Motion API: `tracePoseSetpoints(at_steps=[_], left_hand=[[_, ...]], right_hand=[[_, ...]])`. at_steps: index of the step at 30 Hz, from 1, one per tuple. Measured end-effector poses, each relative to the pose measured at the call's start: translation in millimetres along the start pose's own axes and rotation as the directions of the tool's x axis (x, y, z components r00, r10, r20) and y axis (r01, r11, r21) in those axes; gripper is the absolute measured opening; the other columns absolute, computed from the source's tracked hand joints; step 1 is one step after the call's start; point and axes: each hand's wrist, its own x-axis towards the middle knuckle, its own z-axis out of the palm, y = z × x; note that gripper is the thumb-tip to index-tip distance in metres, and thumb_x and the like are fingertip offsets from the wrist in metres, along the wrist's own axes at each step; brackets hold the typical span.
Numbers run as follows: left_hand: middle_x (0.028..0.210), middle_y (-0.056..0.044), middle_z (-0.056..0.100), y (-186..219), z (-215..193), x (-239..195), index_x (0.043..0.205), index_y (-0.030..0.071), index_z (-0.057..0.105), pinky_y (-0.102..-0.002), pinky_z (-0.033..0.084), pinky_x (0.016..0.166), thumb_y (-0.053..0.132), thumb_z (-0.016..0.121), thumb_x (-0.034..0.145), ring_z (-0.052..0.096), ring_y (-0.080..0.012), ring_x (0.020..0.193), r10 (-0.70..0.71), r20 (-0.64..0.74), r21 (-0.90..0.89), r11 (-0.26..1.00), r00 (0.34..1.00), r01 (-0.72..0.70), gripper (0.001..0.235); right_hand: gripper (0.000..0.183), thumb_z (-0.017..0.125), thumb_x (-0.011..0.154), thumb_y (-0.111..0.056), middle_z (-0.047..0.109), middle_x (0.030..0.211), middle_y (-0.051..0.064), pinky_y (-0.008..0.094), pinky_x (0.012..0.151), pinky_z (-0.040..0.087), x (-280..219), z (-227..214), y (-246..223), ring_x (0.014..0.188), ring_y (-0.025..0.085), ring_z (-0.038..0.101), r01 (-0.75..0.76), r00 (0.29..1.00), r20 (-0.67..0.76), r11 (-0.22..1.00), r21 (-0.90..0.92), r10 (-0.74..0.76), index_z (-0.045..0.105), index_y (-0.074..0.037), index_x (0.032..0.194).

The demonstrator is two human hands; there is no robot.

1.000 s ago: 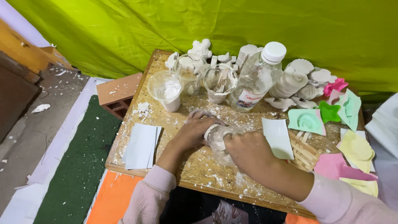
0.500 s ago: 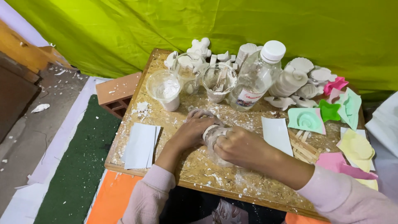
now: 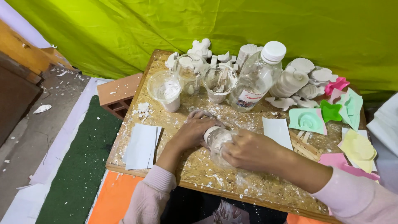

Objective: Mixing a white paste in a cup and carefully filling small decorative molds on a table.

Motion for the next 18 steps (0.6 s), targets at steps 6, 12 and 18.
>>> tracePoseSetpoints(at_steps=[6, 12, 18], left_hand=[[0.108, 0.001, 0.073, -15.1, 12.6, -3.1, 0.12, 0.027, 0.062, -0.047, 0.028, 0.11, 0.071, 0.076, 0.048, 0.054, -0.0212, 0.122, -0.019, 0.023, 0.038, 0.999, 1.0, 0.018, 0.086], [0.108, -0.004, 0.074, -0.2, 0.7, -1.3, 0.128, 0.026, 0.061, -0.049, 0.027, 0.112, 0.065, 0.079, 0.049, 0.054, -0.0249, 0.121, -0.029, 0.043, 0.023, 0.999, 0.999, 0.028, 0.09], [0.109, -0.003, 0.074, 5.4, -4.1, -0.4, 0.129, 0.026, 0.061, -0.05, 0.025, 0.112, 0.071, 0.072, 0.048, 0.052, -0.0239, 0.121, -0.049, 0.041, 0.031, 0.998, 0.998, 0.048, 0.093]], right_hand=[[0.027, 0.064, 0.095, -0.021, 0.06, 0.055, -0.003, 0.027, 0.05, 0.046, -3.4, -20.7, 13.4, 0.045, 0.011, 0.06, -0.079, 0.985, -0.161, 0.988, -0.134, 0.057, 0.065, -0.019, 0.068], [0.021, 0.063, 0.088, -0.009, 0.057, 0.049, -0.003, 0.028, 0.044, 0.044, 12.7, 27.8, -9.4, 0.039, 0.013, 0.056, -0.275, 0.961, -0.007, 0.954, -0.123, 0.276, 0.068, -0.016, 0.069], [0.027, 0.059, 0.097, -0.016, 0.057, 0.048, 0.002, 0.03, 0.046, 0.051, 2.4, 20.0, -18.8, 0.04, 0.015, 0.058, -0.644, 0.762, 0.274, 0.73, 0.227, 0.587, 0.07, -0.012, 0.072]])
